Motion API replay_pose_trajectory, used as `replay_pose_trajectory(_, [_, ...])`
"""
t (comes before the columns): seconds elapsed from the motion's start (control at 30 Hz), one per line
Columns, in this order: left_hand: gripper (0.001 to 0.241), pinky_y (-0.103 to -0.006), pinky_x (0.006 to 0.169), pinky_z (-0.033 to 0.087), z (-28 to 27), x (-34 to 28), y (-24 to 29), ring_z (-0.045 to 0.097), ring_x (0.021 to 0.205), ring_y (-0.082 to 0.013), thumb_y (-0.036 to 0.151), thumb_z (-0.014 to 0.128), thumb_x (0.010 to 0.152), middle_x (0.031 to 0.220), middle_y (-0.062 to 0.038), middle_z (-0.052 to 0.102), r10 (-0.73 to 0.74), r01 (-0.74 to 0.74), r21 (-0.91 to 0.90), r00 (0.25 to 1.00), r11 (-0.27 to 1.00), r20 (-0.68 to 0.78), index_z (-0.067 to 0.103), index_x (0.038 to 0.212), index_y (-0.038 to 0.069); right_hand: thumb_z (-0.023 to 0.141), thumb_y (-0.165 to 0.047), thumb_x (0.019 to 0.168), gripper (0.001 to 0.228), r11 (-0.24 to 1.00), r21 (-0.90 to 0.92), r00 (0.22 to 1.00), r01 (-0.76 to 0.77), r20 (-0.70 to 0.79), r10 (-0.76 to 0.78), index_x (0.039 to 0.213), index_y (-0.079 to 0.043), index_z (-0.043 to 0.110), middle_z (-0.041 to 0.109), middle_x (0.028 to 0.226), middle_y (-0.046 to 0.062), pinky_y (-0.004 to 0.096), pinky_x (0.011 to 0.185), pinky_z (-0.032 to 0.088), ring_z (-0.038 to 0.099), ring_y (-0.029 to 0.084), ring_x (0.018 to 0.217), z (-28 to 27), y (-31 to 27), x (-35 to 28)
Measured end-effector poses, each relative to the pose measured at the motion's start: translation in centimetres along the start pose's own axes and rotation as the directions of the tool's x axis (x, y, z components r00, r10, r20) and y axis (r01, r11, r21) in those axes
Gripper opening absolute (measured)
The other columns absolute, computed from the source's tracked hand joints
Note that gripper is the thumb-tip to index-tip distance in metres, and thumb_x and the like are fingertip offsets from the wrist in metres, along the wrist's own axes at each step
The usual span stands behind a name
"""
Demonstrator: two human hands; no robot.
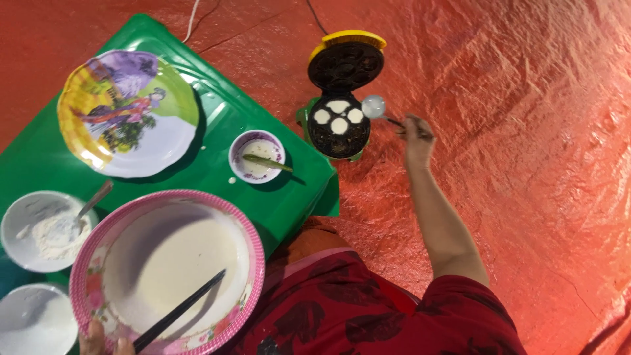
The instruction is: Mixing batter in a bowl and using a ladle to pour it into a multi-cavity electric pastry maker.
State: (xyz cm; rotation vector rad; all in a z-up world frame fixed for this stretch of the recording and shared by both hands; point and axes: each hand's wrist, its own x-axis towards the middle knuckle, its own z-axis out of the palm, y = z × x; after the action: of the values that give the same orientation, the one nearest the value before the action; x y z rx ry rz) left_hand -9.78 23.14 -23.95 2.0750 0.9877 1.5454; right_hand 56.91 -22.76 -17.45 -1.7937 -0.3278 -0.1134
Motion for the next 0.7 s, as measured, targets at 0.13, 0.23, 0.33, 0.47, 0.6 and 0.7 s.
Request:
replay_pose_trajectory(0.13, [0.031, -0.0614, 0.115, 0.045, -1.3, -1.2, 29.5, 0.057, 0.122, -0.0545, -0.003, 0.054, 0.095, 0.125, -0.038, 0.061, -0.003, 0.009, 0.093, 0.998, 0.996, -0.065, 0.055, 0.12, -0.022, 0.062, -0.047, 0.103, 0.033, 0.943, 0.012, 0.943, -0.333, -0.004, 0.334, 0.09, -0.016, 0.063, 0.073, 0.075, 0.003, 0.026, 0.064, 0.056, 0.067, 0.01, 0.06, -0.4, -2.7, 0.6])
replay_pose_trajectory(0.23, [0.041, -0.0513, 0.117, 0.048, -0.7, 2.3, 34.3, 0.06, 0.126, -0.0412, -0.01, 0.059, 0.092, 0.132, -0.028, 0.064, -0.349, 0.342, 0.132, 0.937, 0.93, 0.03, 0.063, 0.133, -0.013, 0.066, -0.031, 0.096, 0.02, 0.909, 0.351, 0.971, -0.224, -0.001, 0.239, 0.104, -0.014, 0.07, 0.06, 0.076, 0.001, 0.026, 0.06, 0.053, 0.063, 0.012, 0.065, -0.8, -5.4, 1.1])
replay_pose_trajectory(0.33, [0.034, -0.0533, 0.12, 0.046, 0.1, 4.0, 34.6, 0.062, 0.128, -0.0428, -0.008, 0.064, 0.096, 0.13, -0.027, 0.067, -0.235, 0.219, 0.171, 0.969, 0.961, 0.081, 0.065, 0.13, -0.013, 0.065, -0.029, 0.093, 0.024, 0.777, 0.557, 0.943, -0.293, 0.034, 0.331, 0.097, -0.007, 0.074, 0.063, 0.072, 0.007, 0.032, 0.05, 0.049, 0.058, 0.02, 0.059, -0.9, -15.5, -1.1])
replay_pose_trajectory(0.47, [0.033, -0.0547, 0.116, 0.049, 1.0, 6.5, 36.1, 0.06, 0.135, -0.0456, -0.002, 0.061, 0.1, 0.139, -0.032, 0.061, -0.164, 0.158, 0.049, 0.973, 0.986, 0.163, 0.063, 0.132, -0.008, 0.066, -0.047, 0.095, 0.041, 0.713, 0.613, 0.916, -0.341, 0.387, 0.105, 0.106, -0.008, 0.072, 0.059, 0.071, 0.007, 0.032, 0.049, 0.044, 0.057, 0.021, 0.059, -0.1, -22.2, -5.4])
replay_pose_trajectory(0.6, [0.036, -0.053, 0.117, 0.05, 1.6, 7.4, 36.7, 0.058, 0.139, -0.0441, 0.0, 0.059, 0.099, 0.142, -0.032, 0.059, -0.16, 0.171, -0.039, 0.967, 0.984, 0.199, 0.061, 0.135, -0.001, 0.016, -0.094, 0.079, 0.107, 0.754, 0.632, 0.455, -0.176, 0.732, -0.507, 0.092, -0.004, 0.072, 0.073, 0.076, 0.014, 0.027, 0.047, 0.053, 0.069, 0.024, 0.054, 5.6, -28.9, -9.5])
replay_pose_trajectory(0.7, [0.037, -0.0522, 0.114, 0.044, 2.5, 6.8, 35.2, 0.059, 0.131, -0.047, 0.008, 0.067, 0.095, 0.139, -0.032, 0.061, -0.1, 0.123, -0.166, 0.985, 0.979, 0.139, 0.067, 0.131, -0.004, 0.081, -0.021, 0.087, 0.031, 0.464, 0.677, 0.107, 0.571, 0.499, -0.86, 0.111, -0.001, 0.079, 0.075, 0.094, 0.015, 0.044, 0.071, 0.066, 0.074, 0.033, 0.082, 8.3, -26.7, -12.4])
